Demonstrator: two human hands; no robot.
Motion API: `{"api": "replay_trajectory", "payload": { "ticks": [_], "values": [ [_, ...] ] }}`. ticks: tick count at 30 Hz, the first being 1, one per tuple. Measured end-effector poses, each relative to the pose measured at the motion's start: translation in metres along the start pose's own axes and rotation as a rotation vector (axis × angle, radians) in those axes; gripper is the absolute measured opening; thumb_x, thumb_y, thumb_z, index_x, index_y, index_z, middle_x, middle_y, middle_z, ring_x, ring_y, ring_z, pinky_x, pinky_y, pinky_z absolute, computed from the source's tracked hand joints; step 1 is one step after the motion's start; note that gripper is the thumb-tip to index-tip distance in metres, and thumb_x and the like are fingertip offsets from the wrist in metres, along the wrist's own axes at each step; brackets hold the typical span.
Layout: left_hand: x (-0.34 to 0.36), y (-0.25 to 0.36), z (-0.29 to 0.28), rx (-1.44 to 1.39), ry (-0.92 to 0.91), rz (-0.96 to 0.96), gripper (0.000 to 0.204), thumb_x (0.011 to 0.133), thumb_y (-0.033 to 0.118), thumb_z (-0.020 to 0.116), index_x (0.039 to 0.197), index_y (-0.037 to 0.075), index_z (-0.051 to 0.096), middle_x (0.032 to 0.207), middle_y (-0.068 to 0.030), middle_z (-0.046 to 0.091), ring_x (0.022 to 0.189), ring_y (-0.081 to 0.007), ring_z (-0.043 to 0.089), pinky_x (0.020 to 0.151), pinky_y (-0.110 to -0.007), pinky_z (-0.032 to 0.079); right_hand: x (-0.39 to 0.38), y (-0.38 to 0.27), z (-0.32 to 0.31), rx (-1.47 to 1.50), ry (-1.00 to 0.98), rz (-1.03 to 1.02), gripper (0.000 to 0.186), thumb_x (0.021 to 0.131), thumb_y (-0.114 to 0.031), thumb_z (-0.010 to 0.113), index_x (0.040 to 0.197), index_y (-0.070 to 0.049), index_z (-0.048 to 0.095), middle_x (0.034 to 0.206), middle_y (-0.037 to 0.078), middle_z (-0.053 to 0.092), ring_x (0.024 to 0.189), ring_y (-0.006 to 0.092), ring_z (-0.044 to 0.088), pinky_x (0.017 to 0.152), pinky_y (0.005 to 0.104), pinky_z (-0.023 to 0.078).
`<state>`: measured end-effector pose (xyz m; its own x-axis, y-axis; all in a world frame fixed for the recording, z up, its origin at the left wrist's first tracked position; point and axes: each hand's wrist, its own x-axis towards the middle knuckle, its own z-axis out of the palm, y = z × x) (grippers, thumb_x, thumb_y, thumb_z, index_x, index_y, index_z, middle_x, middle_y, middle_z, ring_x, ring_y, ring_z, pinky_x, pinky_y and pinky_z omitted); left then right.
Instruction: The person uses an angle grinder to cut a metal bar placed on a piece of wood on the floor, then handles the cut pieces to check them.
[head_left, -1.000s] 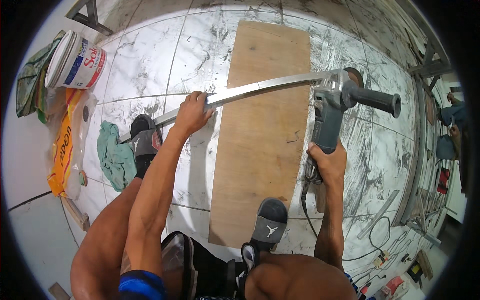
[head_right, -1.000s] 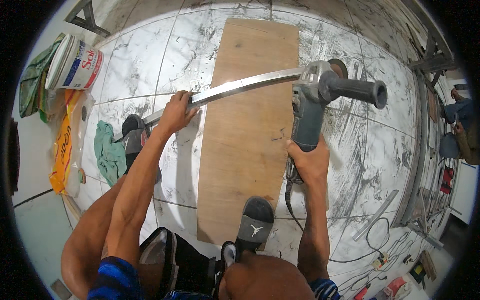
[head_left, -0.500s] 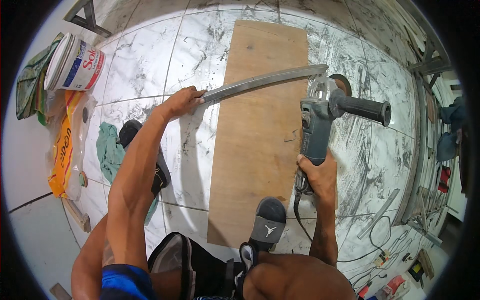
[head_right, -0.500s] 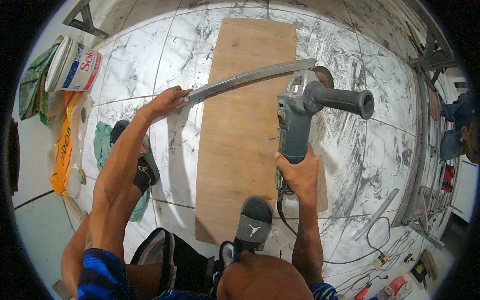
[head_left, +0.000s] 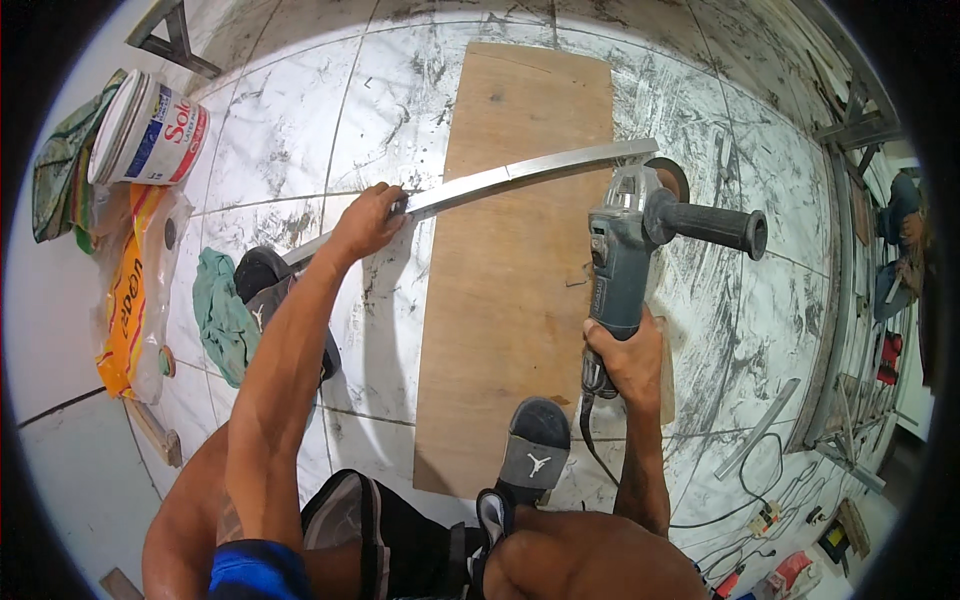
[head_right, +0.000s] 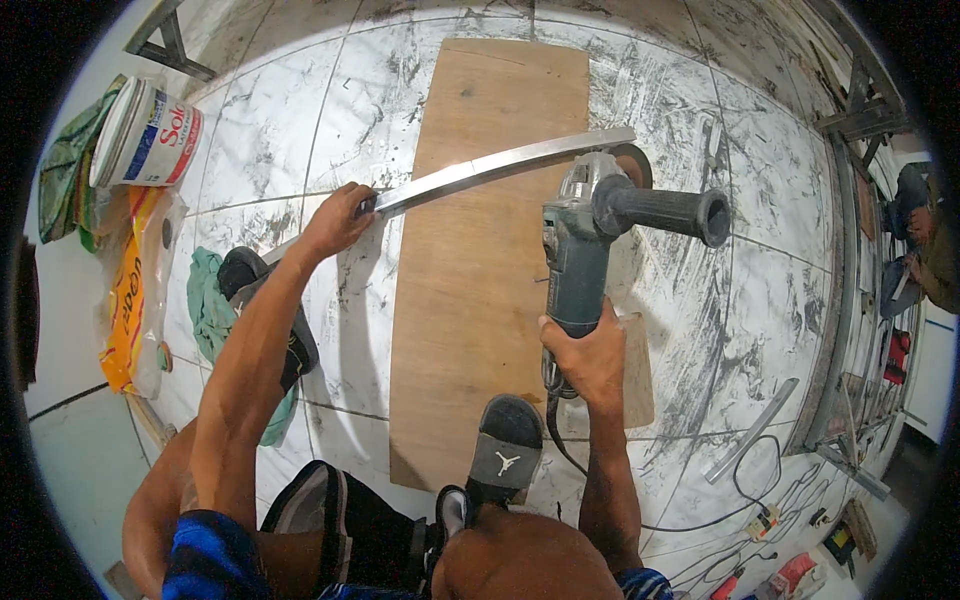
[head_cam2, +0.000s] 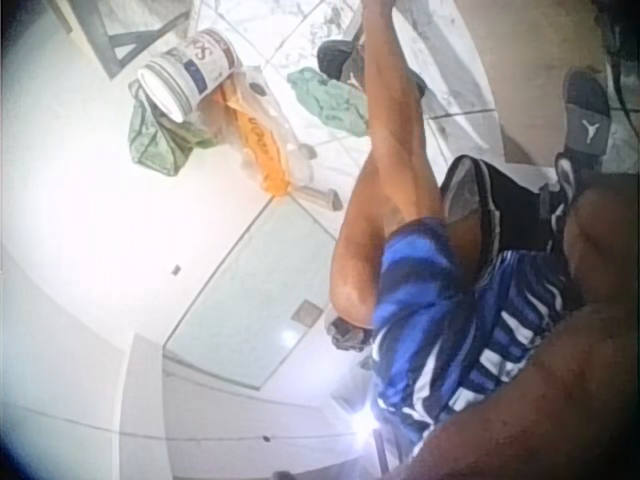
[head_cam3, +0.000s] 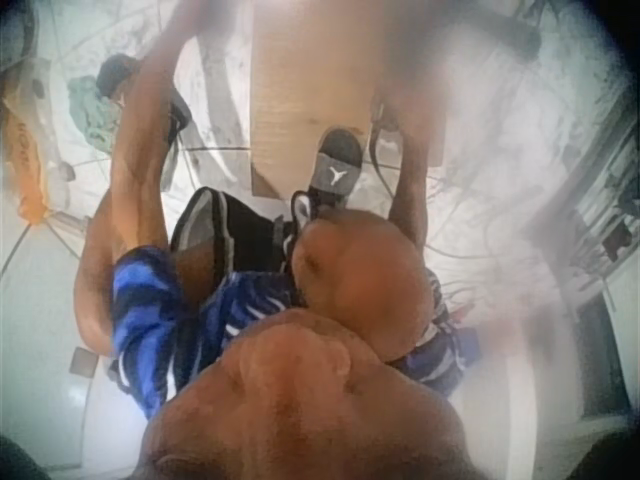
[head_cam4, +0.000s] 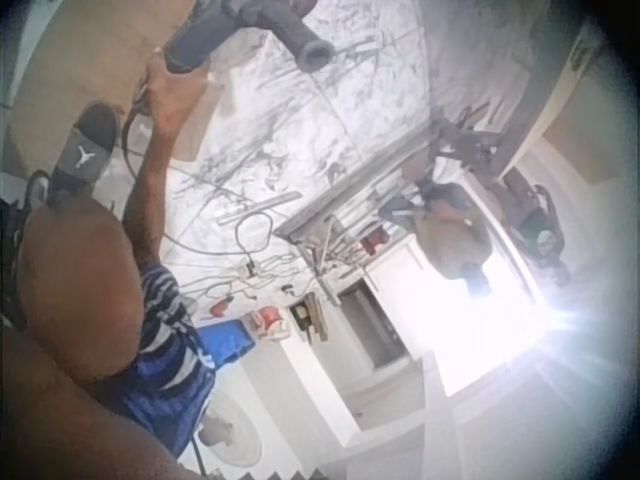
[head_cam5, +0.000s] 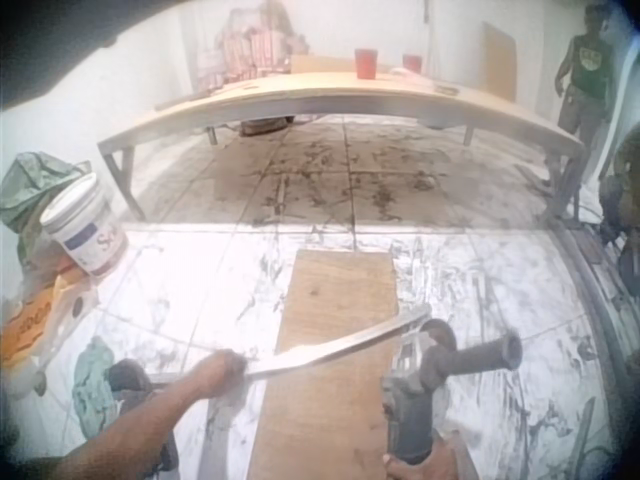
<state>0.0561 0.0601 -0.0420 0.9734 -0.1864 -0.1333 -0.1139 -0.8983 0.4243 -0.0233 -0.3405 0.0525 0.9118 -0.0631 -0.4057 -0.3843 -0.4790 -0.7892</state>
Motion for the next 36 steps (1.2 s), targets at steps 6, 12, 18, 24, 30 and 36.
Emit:
{"api": "replay_trajectory", "payload": {
  "ticks": [6, 12, 18, 24, 30, 36],
  "values": [
    [-0.008, 0.003, 0.003, -0.148, 0.033, -0.077, 0.034, 0.08, 0.012, 0.074, 0.112, 0.006, 0.062, 0.098, -0.0165, 0.063, 0.097, -0.0345, 0.061, 0.083, -0.044, 0.05, -0.002, 0.008, 0.005, -0.024, 0.003, -0.048, 0.044, 0.072, -0.025, 0.076, 0.099, 0.006, 0.061, 0.082, 0.018, 0.068, 0.075, 0.024, 0.068, 0.071, 0.0358, 0.053],
    [-0.016, 0.018, 0.015, -0.033, 0.089, -0.08, 0.04, 0.073, 0.015, 0.082, 0.111, 0.007, 0.071, 0.097, -0.0144, 0.059, 0.093, -0.0333, 0.058, 0.082, -0.042, 0.049, -0.003, 0.012, 0.005, 0.002, -0.018, -0.007, 0.044, 0.071, -0.025, 0.076, 0.098, 0.006, 0.061, 0.084, 0.019, 0.068, 0.076, 0.0242, 0.068, 0.072, 0.0367, 0.052],
    [-0.031, 0.035, 0.029, 0.122, 0.269, -0.03, 0.033, 0.074, 0.016, 0.079, 0.105, 0.009, 0.071, 0.098, -0.0124, 0.057, 0.093, -0.0321, 0.055, 0.08, -0.043, 0.048, -0.009, 0.01, 0.0, -0.054, -0.004, -0.033, 0.043, 0.071, -0.026, 0.076, 0.097, 0.005, 0.061, 0.083, 0.019, 0.068, 0.076, 0.0279, 0.069, 0.072, 0.0383, 0.053],
    [-0.031, 0.046, 0.03, 0.194, 0.293, -0.025, 0.031, 0.076, 0.016, 0.077, 0.105, 0.009, 0.071, 0.096, -0.0126, 0.056, 0.092, -0.032, 0.054, 0.081, -0.043, 0.047, -0.013, 0.012, -0.004, -0.051, -0.002, 0.001, 0.044, 0.071, -0.028, 0.076, 0.098, 0.004, 0.061, 0.084, 0.02, 0.069, 0.078, 0.0317, 0.07, 0.073, 0.0404, 0.054],
    [-0.016, 0.066, 0.016, 0.18, 0.26, 0.013, 0.031, 0.077, 0.018, 0.076, 0.105, 0.007, 0.069, 0.095, -0.014, 0.056, 0.092, -0.0338, 0.054, 0.082, -0.044, 0.047, -0.012, 0.01, -0.002, -0.075, -0.017, 0.051, 0.051, 0.069, -0.033, 0.076, 0.101, 0.004, 0.06, 0.086, 0.023, 0.069, 0.082, 0.0366, 0.07, 0.075, 0.0439, 0.055],
    [0.02, 0.073, 0.015, 0.215, 0.265, -0.018, 0.029, 0.077, 0.024, 0.076, 0.096, 0.004, 0.068, 0.092, -0.0185, 0.057, 0.089, -0.0371, 0.056, 0.075, -0.048, 0.047, -0.016, 0.015, 0.0, -0.304, 0.061, 0.002, 0.062, 0.066, -0.036, 0.077, 0.109, 0.004, 0.058, 0.089, 0.027, 0.068, 0.084, 0.0391, 0.069, 0.075, 0.0469, 0.055]
  ]
}}
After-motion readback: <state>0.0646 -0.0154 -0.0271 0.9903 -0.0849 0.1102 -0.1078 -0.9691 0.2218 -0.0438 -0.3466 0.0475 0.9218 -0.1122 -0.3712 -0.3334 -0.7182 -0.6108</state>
